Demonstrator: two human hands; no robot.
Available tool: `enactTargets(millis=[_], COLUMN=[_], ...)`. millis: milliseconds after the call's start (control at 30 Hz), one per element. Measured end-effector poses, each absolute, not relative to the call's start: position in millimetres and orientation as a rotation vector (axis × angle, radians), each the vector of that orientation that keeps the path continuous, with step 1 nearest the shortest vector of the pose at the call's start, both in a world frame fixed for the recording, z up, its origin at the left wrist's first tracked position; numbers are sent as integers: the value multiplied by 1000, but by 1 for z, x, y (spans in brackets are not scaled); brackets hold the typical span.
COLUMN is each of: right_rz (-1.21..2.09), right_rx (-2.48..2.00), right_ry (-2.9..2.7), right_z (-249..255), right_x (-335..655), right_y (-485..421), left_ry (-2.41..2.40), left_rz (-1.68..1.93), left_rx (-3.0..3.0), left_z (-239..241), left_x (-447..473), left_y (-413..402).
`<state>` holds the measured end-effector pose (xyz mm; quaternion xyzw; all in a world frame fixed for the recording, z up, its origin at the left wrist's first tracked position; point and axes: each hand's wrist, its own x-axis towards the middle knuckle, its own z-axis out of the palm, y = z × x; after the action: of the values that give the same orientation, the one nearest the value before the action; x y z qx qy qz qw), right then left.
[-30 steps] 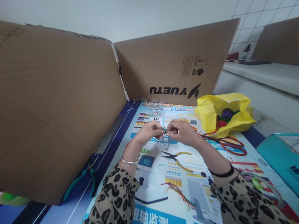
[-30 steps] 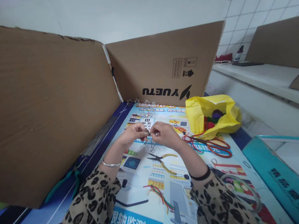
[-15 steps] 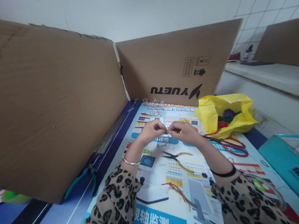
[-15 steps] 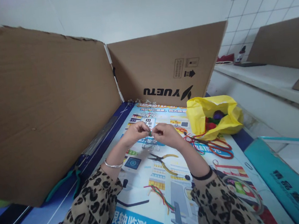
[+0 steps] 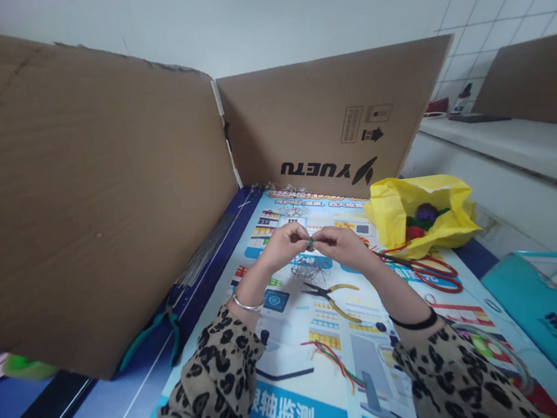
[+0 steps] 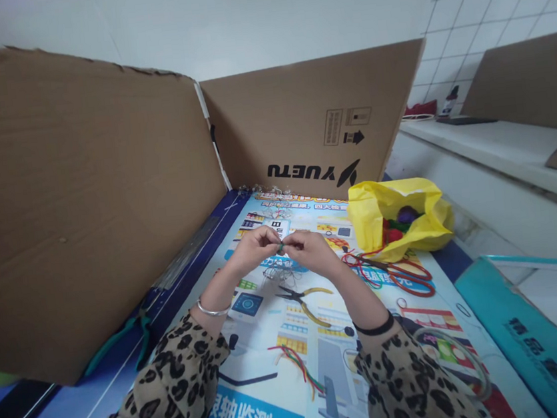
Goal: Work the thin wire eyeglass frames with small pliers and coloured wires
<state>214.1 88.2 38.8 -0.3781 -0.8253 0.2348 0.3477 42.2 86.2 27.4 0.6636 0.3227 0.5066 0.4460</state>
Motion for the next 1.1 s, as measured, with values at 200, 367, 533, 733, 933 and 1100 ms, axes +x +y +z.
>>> enactTargets(millis=[200, 367, 533, 733, 933, 1100], right_rz=[609, 602, 576, 527, 445, 398], right_rx=[-1004, -985, -948, -921, -1024, -1153], right_ry=[-2130, -2152, -2149, -2124, -2043, -2002], right_z=[42, 42, 41, 42, 42, 38], right_x=[213, 214, 215, 215, 219, 221], right_y=[85, 85, 86, 86, 89, 92], left_ry=[827, 853, 910, 1090, 1086, 973], left_rz=[1226, 1193, 1193, 1411, 1412, 1328], left_rx=[1652, 1655, 1666, 1595, 1656, 1717], left_z=[29, 29, 27, 26, 34, 38], left_x=[41, 41, 38, 36, 35, 35], left_y=[86, 86, 88, 94, 88, 84])
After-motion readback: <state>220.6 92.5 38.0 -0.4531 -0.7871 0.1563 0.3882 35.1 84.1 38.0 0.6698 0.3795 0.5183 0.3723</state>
